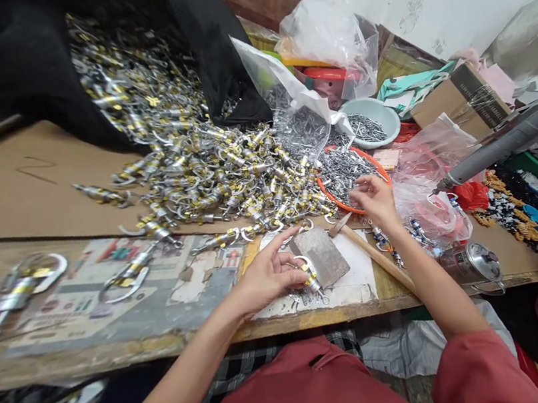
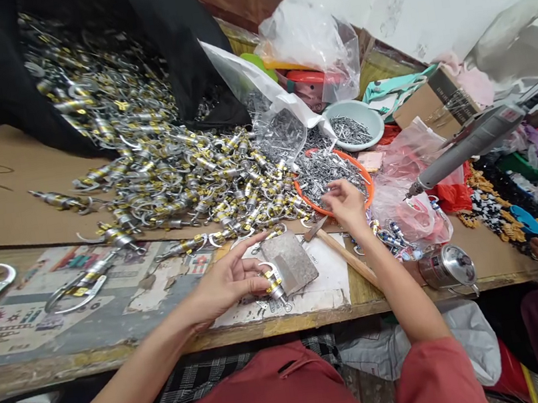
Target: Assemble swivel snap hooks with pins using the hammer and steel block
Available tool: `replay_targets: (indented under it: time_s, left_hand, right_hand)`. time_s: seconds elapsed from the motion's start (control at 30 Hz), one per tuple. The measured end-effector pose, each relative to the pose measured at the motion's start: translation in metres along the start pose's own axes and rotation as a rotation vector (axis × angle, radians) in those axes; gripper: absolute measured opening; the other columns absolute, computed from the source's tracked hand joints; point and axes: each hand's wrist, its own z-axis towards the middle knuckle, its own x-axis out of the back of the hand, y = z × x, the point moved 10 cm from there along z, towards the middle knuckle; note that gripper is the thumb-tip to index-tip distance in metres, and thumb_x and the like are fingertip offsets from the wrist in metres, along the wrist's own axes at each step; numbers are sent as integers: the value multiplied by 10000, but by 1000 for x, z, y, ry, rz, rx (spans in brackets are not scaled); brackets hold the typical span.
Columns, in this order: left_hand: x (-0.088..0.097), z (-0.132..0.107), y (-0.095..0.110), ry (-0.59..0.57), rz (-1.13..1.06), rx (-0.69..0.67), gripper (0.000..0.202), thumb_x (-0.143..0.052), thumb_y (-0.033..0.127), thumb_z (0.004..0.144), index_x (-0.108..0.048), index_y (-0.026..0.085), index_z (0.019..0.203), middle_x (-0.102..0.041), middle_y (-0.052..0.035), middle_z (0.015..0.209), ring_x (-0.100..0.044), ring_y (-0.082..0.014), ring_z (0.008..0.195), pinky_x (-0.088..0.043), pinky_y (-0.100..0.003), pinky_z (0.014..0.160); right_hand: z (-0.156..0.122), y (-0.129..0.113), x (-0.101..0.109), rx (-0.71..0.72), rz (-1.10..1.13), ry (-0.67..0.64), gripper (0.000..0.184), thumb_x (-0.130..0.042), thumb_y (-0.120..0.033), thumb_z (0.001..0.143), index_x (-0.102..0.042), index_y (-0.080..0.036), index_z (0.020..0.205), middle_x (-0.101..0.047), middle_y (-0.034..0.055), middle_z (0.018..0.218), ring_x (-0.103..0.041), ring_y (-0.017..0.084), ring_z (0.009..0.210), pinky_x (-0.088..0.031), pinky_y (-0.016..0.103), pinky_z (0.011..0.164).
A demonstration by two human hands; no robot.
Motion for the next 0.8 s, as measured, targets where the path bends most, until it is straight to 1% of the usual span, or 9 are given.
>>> replay_targets:
  time_s: [0.07,0.1,0.13,0.23,0.33,0.43,0.53,0.63,0.8]
  left_hand:
    - [0,0,1,0,-3,-5,881,-718,129,557,-295,193,1327,-594,63,629,-605,-123,548,-497,-273,562]
    - [-1,1,1,-4,-5,-7,888,-717,122,553,-291,187,1330,-600,60,625,-604,-123,543,-496,-272,560]
    - [-1,1,1,-10,-8,-10,895,-715,115,551,-285,180,1333,-604,58,619,-600,-121,537,-493,-268,556]
    - [-3,1,3,-20,-23,-12,895,-702,106,557,-271,163,1339,-600,63,588,-580,-109,511,-473,-244,531]
    - [-4,0,3,-17,-35,-4,896,-696,108,560,-261,154,1342,-589,71,576,-577,-106,506,-461,-228,516]
    - [-5,-1,3,-18,-42,-6,876,-695,114,568,-274,158,1335,-590,65,594,-580,-107,507,-466,-234,517]
    - [-4,0,3,-21,-38,-17,860,-700,134,575,-287,160,1328,-593,57,615,-582,-109,518,-473,-244,527]
    - [-4,0,3,-36,-36,-32,857,-701,157,579,-287,151,1329,-591,58,604,-584,-111,525,-475,-248,534]
    - [-3,0,2,-17,-37,-24,831,-704,153,569,-327,162,1309,-595,57,609,-598,-119,528,-492,-261,542]
  right_hand:
    - [-31,-30,-29,82,368,-189,201,-501,-220,809,-486,-160,1000,-622,6,739,-615,125,586,-515,255,548]
    - [-50,-47,-40,144,446,-264,177,-517,-221,799,-497,-168,967,-615,0,732,-615,120,590,-515,245,540]
    - [-66,-61,-45,200,460,-273,156,-517,-209,797,-506,-170,948,-615,7,746,-618,119,621,-517,239,555]
    - [-102,-93,-45,399,252,-166,111,-468,-150,817,-534,-167,905,-621,34,783,-605,132,695,-509,244,620]
    - [-121,-114,-39,592,-13,-32,179,-383,-103,854,-547,-154,907,-609,47,732,-578,151,666,-474,251,603]
    - [-129,-123,-39,664,-183,14,230,-336,-88,875,-546,-147,947,-575,39,669,-545,160,614,-432,257,562]
    - [-134,-129,-43,663,-300,14,262,-314,-88,887,-520,-145,1037,-558,31,654,-524,168,596,-408,266,548]
    - [-138,-134,-48,641,-392,-6,271,-294,-84,892,-516,-134,1038,-549,38,642,-513,178,587,-400,276,537]
    - [-132,-126,-48,601,-351,-63,249,-307,-69,873,-498,-149,1011,-563,42,692,-529,174,632,-419,269,564]
